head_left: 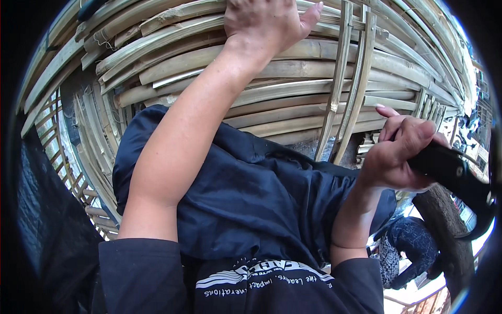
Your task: The person uses a large blade to chop and shape bamboo poles before hammering small wooden pegs into them.
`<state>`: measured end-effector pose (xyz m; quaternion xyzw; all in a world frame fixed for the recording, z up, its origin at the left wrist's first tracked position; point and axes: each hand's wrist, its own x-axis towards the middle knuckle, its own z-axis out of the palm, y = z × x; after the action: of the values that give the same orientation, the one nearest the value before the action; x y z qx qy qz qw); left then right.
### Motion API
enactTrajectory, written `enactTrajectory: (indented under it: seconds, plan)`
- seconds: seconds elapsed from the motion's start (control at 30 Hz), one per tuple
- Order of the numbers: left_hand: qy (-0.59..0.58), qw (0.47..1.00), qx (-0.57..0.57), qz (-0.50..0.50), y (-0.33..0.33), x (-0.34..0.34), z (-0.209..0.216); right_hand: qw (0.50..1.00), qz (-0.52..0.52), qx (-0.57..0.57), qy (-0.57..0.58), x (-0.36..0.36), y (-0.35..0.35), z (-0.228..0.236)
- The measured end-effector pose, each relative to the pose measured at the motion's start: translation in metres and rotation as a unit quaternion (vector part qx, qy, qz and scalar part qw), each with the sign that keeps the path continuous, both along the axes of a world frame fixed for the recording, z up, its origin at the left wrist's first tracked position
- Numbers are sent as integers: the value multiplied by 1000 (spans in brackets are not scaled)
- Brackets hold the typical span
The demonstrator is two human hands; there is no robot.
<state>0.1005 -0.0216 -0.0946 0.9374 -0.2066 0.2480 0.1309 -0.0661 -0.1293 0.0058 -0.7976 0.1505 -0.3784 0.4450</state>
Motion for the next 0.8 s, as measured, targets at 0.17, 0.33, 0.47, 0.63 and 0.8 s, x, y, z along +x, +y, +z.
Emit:
enactTrajectory:
  seconds: [0.17,0.33,0.47,0.63,0.8]
  plan:
    - [5,1000,-10,-15,1,3,10,946,6,-137,293,2,-10,-3]
    - [-17,1000,-7,5,0,13,8,986,-23,-167,-12,-1,-3,-23]
    - [20,1000,-12,-11,-2,10,12,952,47,-137,270,6,-19,-10]
    - [-3,1000,4,-1,-3,12,9,978,0,7,-209,11,2,-13]
    - [12,999,-20,-24,2,0,6,988,26,-53,145,-10,-5,7]
